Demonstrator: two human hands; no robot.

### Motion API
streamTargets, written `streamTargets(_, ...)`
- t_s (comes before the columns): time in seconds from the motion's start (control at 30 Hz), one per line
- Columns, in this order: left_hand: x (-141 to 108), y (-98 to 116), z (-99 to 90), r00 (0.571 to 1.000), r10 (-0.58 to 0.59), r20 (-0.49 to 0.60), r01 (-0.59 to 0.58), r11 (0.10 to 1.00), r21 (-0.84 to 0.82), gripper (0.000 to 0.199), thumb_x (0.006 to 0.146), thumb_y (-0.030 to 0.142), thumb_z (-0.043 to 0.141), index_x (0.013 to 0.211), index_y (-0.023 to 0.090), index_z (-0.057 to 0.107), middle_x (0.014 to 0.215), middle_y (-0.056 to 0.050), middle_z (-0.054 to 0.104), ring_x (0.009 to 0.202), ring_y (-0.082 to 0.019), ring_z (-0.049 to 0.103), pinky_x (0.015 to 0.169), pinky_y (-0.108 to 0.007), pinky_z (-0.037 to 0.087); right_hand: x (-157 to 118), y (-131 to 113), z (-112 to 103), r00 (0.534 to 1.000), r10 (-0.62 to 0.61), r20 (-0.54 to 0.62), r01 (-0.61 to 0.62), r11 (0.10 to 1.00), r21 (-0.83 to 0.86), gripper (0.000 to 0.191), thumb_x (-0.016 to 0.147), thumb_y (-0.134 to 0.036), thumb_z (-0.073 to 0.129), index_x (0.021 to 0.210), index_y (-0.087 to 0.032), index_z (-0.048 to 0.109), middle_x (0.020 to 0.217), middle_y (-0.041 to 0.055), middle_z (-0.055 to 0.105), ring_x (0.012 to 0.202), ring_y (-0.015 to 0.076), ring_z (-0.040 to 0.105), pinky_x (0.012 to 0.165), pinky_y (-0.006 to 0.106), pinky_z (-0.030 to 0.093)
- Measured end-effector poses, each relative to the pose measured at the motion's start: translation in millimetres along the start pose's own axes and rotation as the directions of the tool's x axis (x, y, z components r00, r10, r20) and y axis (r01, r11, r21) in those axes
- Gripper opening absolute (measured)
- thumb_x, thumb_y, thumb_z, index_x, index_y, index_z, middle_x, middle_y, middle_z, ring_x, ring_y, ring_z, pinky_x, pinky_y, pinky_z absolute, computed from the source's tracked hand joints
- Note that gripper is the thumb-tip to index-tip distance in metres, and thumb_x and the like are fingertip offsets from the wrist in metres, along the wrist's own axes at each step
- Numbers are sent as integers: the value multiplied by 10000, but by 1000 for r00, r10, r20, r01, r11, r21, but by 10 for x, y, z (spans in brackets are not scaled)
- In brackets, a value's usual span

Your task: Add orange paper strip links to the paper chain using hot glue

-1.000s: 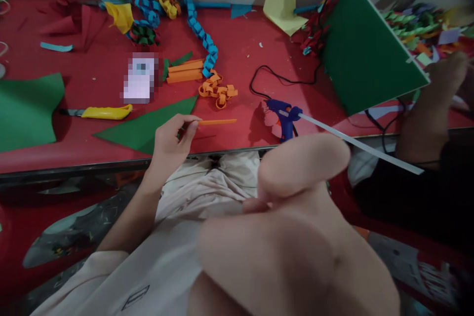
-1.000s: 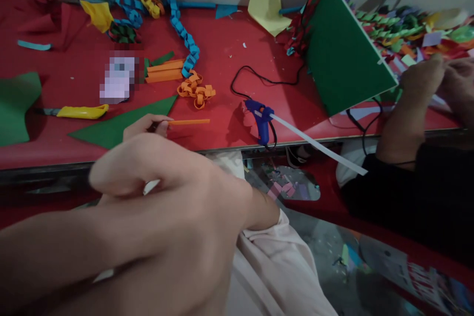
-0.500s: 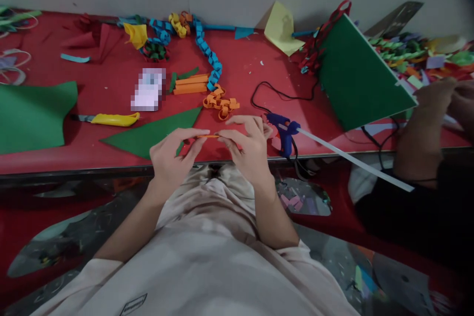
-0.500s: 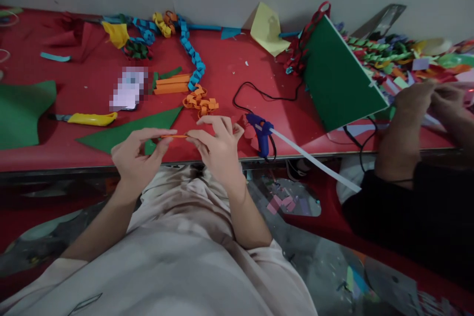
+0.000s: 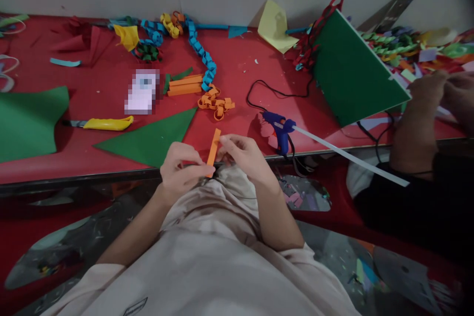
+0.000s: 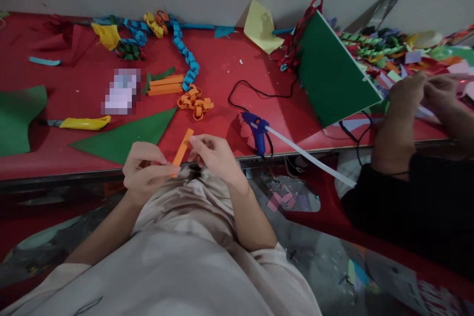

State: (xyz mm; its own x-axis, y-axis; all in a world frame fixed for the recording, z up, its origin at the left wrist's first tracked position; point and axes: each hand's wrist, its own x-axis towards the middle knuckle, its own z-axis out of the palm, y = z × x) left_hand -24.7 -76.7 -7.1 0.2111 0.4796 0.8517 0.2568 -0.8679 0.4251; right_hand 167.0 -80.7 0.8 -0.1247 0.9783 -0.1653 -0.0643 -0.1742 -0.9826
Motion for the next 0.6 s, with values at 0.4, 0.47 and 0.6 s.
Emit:
streamTargets(0.4, -146, -96, -98, 941, -169, 294, 124, 979, 165, 102, 927, 242, 719, 912, 288, 808, 775, -3, 756, 657, -119, 666, 648, -257, 483, 4, -351, -33, 990, -137, -37, 141, 973, 184, 220, 865, -402, 806, 874, -198, 724, 609, -55, 649, 463, 50, 474, 456, 201, 358)
streamTargets(0.47, -127, -83, -98, 927, -211, 309, 150, 966, 209, 79, 920, 250, 731, 939, 254, 808, 827, -18, 799, 703, -131, 715, 682, -255, 504, -135, -390, -15, 991, -135, 2, 134, 980, 144, 245, 908, -445, 756, 908, -203, 719, 710, -8, 746, 500, 85, 604, 485, 218, 432)
streamTargets(0.6, 32, -8, -64, 892, -420, 166, 383, 899, 213, 176, 924, 250, 684, 797, 205, 796, 730, -8, 773, 622, -117, 674, 617, -232, 496, -378, -302, 131, 995, -102, -9, 103, 988, 114, 300, 917, -499, 734, 882, -203, 700, 824, 62, 815, 717, 181, 784, 565, 241, 527)
